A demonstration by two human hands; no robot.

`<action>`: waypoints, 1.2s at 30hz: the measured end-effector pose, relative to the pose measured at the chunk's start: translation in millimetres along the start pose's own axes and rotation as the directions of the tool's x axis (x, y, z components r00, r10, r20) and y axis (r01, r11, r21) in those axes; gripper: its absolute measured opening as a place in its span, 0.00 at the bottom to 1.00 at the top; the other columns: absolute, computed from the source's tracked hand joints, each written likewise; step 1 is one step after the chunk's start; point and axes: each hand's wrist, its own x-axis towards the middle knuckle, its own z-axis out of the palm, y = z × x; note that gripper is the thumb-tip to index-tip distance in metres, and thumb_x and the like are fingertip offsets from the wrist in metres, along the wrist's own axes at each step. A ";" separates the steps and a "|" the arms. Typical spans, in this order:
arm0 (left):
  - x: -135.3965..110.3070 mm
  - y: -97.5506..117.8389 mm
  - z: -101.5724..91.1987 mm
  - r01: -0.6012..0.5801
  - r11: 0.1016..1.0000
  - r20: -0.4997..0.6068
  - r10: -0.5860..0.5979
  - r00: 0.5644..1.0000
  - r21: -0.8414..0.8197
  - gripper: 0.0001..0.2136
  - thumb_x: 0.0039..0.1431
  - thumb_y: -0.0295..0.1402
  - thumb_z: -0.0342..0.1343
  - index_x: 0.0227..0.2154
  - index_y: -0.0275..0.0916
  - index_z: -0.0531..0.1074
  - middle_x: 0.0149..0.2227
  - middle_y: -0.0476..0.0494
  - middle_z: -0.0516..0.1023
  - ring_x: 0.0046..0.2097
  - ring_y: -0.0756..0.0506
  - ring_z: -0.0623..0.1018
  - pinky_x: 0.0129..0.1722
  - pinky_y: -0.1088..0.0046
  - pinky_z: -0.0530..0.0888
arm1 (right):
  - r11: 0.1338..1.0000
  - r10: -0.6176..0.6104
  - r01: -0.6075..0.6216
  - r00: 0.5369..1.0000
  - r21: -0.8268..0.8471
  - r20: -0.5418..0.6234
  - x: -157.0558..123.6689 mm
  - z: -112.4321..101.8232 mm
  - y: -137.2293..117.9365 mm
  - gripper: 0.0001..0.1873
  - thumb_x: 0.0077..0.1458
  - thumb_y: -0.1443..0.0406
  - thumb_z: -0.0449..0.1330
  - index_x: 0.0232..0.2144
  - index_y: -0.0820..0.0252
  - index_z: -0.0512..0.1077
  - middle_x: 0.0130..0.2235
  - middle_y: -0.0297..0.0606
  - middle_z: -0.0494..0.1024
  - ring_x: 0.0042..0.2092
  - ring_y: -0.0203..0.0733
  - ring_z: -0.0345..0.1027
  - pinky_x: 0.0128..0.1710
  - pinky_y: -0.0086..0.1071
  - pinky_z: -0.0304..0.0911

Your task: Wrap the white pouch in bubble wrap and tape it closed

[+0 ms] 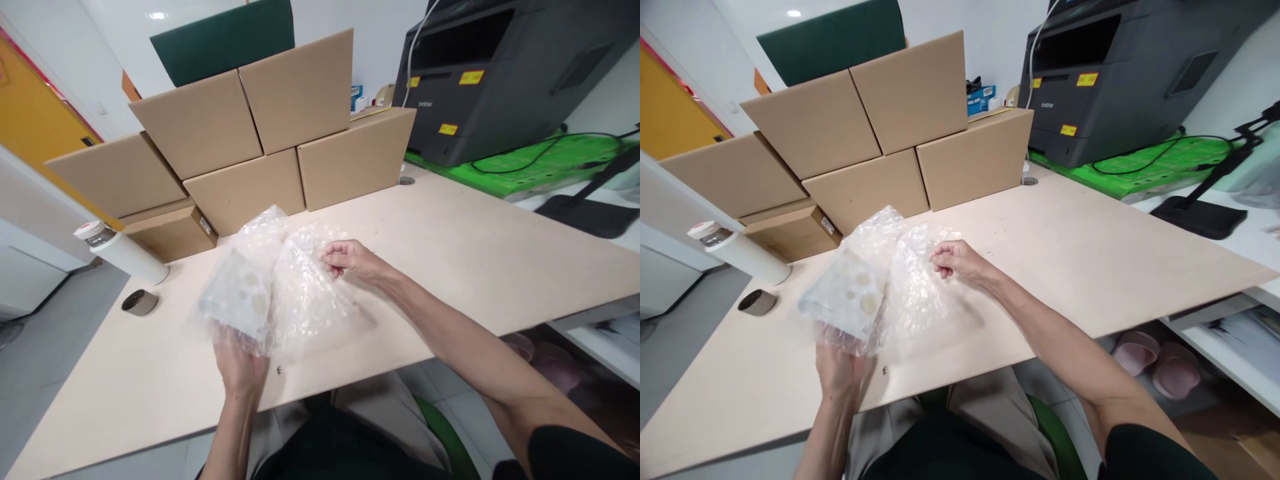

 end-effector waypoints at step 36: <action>-40.3 -6.8 -99.3 0.536 0.799 0.105 -0.578 0.809 0.273 0.25 0.55 0.57 0.51 0.17 0.40 0.67 0.16 0.47 0.70 0.21 0.46 0.71 0.25 0.70 0.67 | 0.881 0.078 -0.294 0.863 -0.370 -0.498 8.7 -103.2 14.4 0.09 0.50 0.63 0.64 0.26 0.62 0.70 0.20 0.30 0.66 0.23 0.31 0.56 0.25 0.31 0.50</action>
